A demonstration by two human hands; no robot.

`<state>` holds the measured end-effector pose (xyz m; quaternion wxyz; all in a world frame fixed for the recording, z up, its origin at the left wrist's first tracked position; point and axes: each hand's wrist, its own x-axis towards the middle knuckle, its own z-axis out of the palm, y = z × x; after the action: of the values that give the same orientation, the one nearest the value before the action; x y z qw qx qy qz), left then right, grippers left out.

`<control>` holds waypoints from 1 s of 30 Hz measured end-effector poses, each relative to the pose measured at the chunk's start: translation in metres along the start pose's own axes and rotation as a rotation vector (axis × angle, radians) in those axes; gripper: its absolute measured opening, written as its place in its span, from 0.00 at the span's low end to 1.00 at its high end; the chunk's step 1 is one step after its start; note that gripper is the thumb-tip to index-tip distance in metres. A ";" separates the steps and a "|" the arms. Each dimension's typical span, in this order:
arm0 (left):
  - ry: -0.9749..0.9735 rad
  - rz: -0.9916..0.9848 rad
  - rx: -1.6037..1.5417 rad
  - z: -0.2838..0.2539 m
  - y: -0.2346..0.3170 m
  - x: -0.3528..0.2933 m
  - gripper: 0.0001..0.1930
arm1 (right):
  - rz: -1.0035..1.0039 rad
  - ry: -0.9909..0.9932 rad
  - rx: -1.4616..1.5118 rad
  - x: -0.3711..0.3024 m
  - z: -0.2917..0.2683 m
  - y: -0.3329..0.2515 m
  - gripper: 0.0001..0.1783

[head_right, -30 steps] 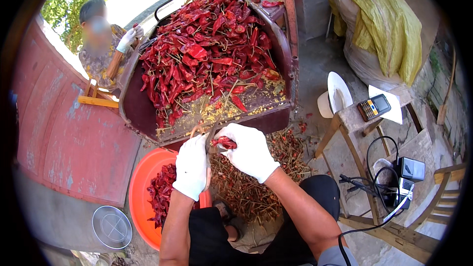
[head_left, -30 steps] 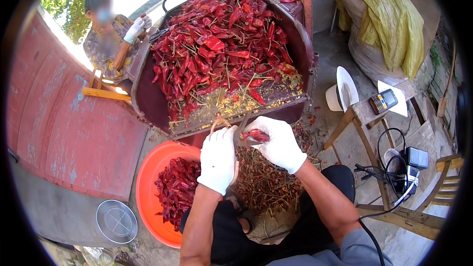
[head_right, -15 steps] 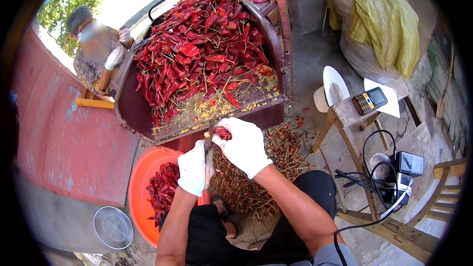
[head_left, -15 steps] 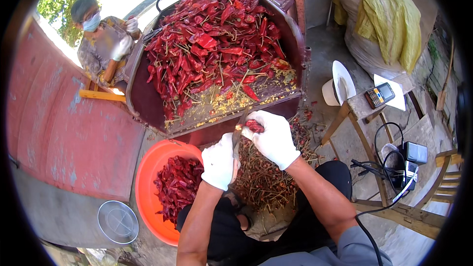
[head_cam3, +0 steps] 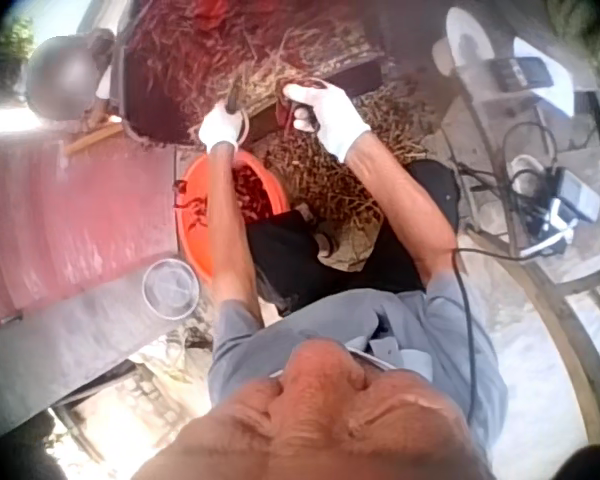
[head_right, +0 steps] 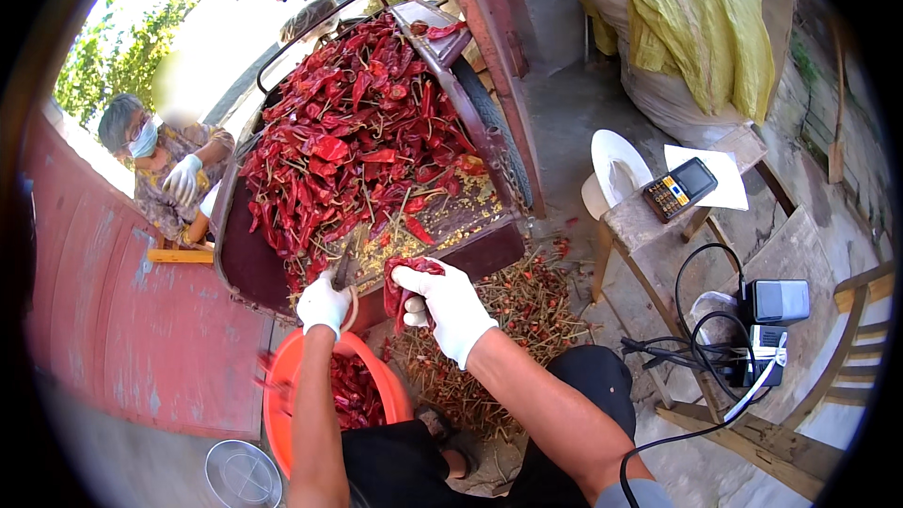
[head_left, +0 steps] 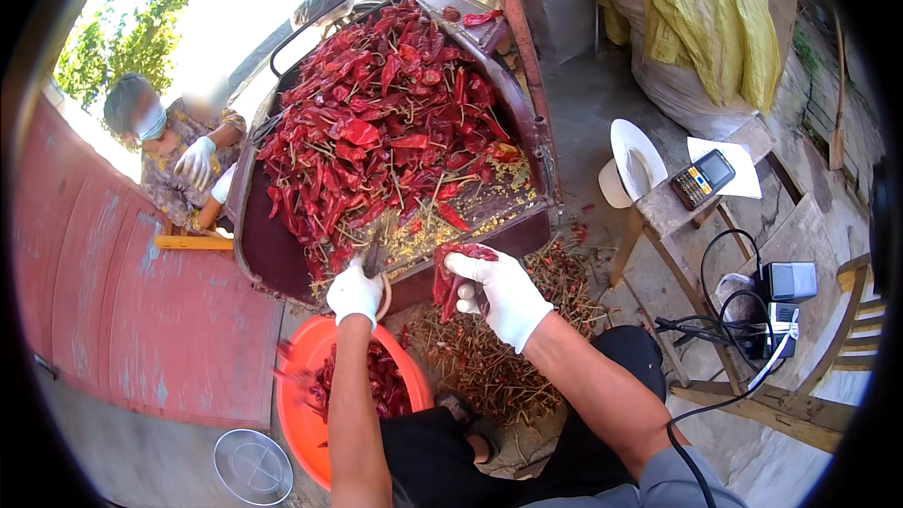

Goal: The person using scissors to cut the stems off of red chili peppers and placing the processed peppers into a red basin.

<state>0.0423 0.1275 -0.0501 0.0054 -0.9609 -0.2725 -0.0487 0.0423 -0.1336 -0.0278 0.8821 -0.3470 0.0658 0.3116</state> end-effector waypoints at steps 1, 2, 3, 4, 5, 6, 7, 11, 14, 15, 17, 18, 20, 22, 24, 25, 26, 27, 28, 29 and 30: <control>0.015 0.017 0.014 -0.001 0.000 0.004 0.24 | 0.012 0.002 0.025 -0.001 0.001 -0.002 0.03; 0.031 0.032 0.029 -0.001 -0.001 0.007 0.22 | 0.025 0.002 0.050 -0.001 0.002 -0.002 0.03; 0.075 0.103 -0.087 0.000 0.002 0.007 0.21 | 0.028 0.027 0.097 0.001 0.003 -0.002 0.04; 0.118 0.171 -0.203 0.002 0.003 0.005 0.20 | 0.024 0.033 0.100 0.002 0.002 -0.003 0.04; 0.161 0.236 -0.320 0.004 0.003 0.001 0.19 | 0.022 0.038 0.102 0.003 0.001 -0.003 0.04; 0.053 0.259 -0.764 0.008 0.005 -0.005 0.19 | 0.024 0.038 0.105 0.003 0.002 -0.003 0.04; -0.133 0.113 -1.124 -0.019 0.040 -0.033 0.19 | 0.015 0.040 0.116 0.006 -0.008 -0.005 0.04; -0.208 0.439 -1.179 -0.042 0.073 -0.098 0.40 | -0.013 -0.001 0.230 0.002 0.003 -0.002 0.08; -0.180 0.347 -0.970 -0.042 0.084 -0.121 0.45 | -0.008 0.018 0.150 0.002 0.006 0.009 0.15; -0.136 0.340 -0.878 -0.039 0.083 -0.122 0.45 | 0.025 0.045 0.153 -0.006 0.013 0.005 0.17; -0.054 0.308 -0.829 -0.036 0.085 -0.129 0.42 | 0.084 0.018 0.154 -0.010 0.013 0.007 0.21; -0.013 0.295 -0.806 -0.038 0.088 -0.132 0.42 | 0.066 -0.023 0.155 -0.009 0.012 0.010 0.21; 0.127 0.286 -0.649 -0.043 0.089 -0.135 0.38 | 0.032 -0.104 0.156 -0.006 0.009 0.018 0.21; 0.312 0.340 -0.515 -0.047 0.084 -0.136 0.35 | 0.049 -0.240 0.052 -0.006 0.010 0.024 0.22; 0.321 0.244 -0.701 -0.049 0.069 -0.139 0.29 | 0.096 -0.257 -0.145 -0.011 0.018 0.030 0.25; 0.306 0.219 -0.716 -0.051 0.062 -0.139 0.29 | -0.156 -0.254 -0.553 -0.010 0.016 0.037 0.31; 0.292 0.195 -0.730 -0.053 0.055 -0.139 0.28 | -0.204 -0.236 -0.911 -0.012 0.009 0.035 0.36; 0.334 0.195 -0.769 -0.046 0.038 -0.137 0.28 | -0.058 -0.290 -0.753 -0.018 0.016 0.032 0.35; 0.285 0.132 -0.775 -0.055 0.032 -0.143 0.28 | 0.083 -0.324 -0.596 -0.020 0.017 0.028 0.34; 0.318 0.125 -0.667 -0.052 0.019 -0.144 0.27 | -0.032 -0.310 -0.714 -0.016 0.012 0.031 0.33; 0.359 0.119 -0.553 -0.052 -0.002 -0.144 0.26 | -0.151 -0.303 -0.828 -0.009 0.007 0.037 0.32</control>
<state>-0.0858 0.0520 -0.0128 -0.2047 -0.9163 -0.1872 -0.2888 0.0122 -0.1123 -0.0406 0.6888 -0.6252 -0.2201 0.2937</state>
